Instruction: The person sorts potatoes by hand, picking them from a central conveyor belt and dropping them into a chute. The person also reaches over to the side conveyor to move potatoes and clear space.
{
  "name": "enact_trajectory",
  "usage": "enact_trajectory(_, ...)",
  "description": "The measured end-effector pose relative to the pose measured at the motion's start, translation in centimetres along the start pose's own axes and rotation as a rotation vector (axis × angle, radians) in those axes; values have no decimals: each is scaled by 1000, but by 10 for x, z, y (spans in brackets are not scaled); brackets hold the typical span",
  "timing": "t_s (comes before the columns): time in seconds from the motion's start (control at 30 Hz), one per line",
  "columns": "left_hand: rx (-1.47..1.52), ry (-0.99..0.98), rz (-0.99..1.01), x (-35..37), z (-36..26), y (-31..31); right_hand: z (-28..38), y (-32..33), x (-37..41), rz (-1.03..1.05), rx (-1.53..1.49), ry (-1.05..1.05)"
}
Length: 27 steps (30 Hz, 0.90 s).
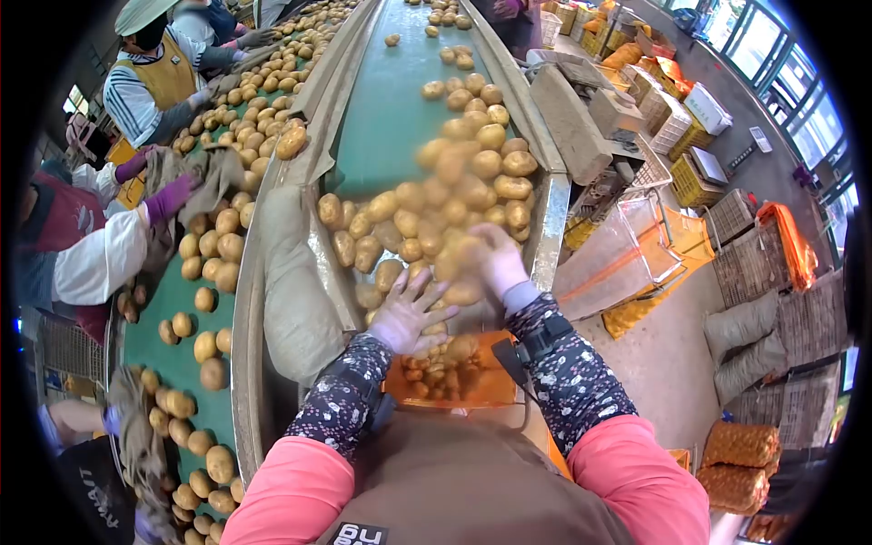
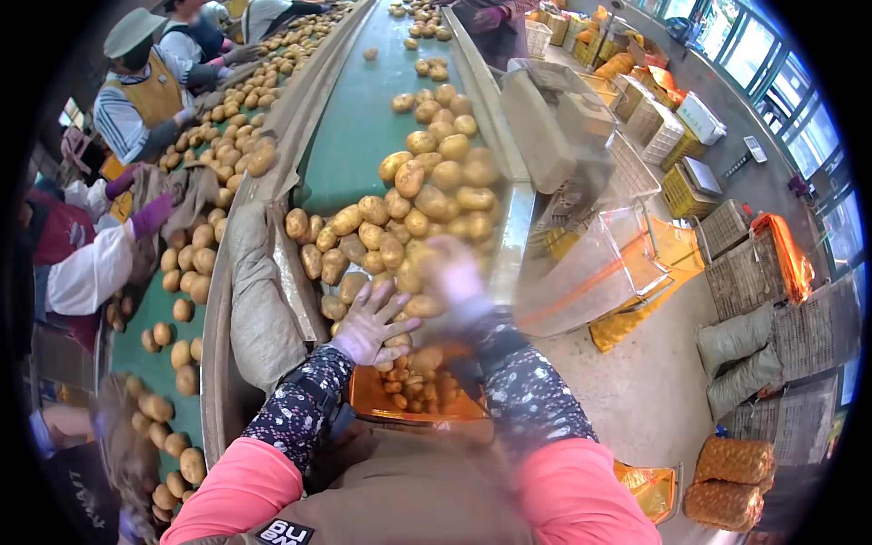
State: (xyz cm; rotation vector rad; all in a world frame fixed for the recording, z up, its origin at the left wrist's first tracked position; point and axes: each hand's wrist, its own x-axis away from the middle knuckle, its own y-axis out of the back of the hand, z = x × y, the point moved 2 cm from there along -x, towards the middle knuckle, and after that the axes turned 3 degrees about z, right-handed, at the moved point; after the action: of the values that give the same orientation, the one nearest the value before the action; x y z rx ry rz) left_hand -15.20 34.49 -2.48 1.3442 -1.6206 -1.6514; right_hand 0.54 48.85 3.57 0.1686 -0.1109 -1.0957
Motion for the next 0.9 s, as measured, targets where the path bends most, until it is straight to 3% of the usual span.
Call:
enact_trajectory(0.03, -4, -1, 1, 1, 0, -1, 17, 3, 0, 1, -280, -278)
enact_trajectory(0.1, -15, 2, 11, 1, 1, -2, 9, 7, -8, 121, -410, -65)
enact_trajectory(0.2, -25, -5, 11, 0, 1, -2, -3, 13, -21, 143, -424, 90)
enact_trajectory(0.3, -31, 0, 19, -1, 0, 1, -5, 22, -33, 148, -562, -65)
enact_trajectory(0.37, -34, 2, 18, -1, 0, 3, 12, 24, -36, -28, -350, -199)
enact_trajectory(0.47, -28, -3, 21, -1, 1, 4, 53, 7, -34, -166, 141, 199)
enact_trajectory(0.5, -25, -2, 29, -1, 0, 6, 54, 9, -39, -127, 464, 288)
enact_trajectory(0.6, -30, -1, 56, 0, 1, 4, 62, -4, -58, 0, 809, -14)
enact_trajectory(0.63, -35, 1, 65, 0, 2, 3, 60, -8, -64, -22, 899, -8)
enact_trajectory(0.73, -46, -11, 31, 1, 3, 1, 94, -8, -59, 39, 958, -68)
enact_trajectory(0.9, -54, -10, 52, 1, 4, 0, 82, 1, -77, 150, 979, -74)
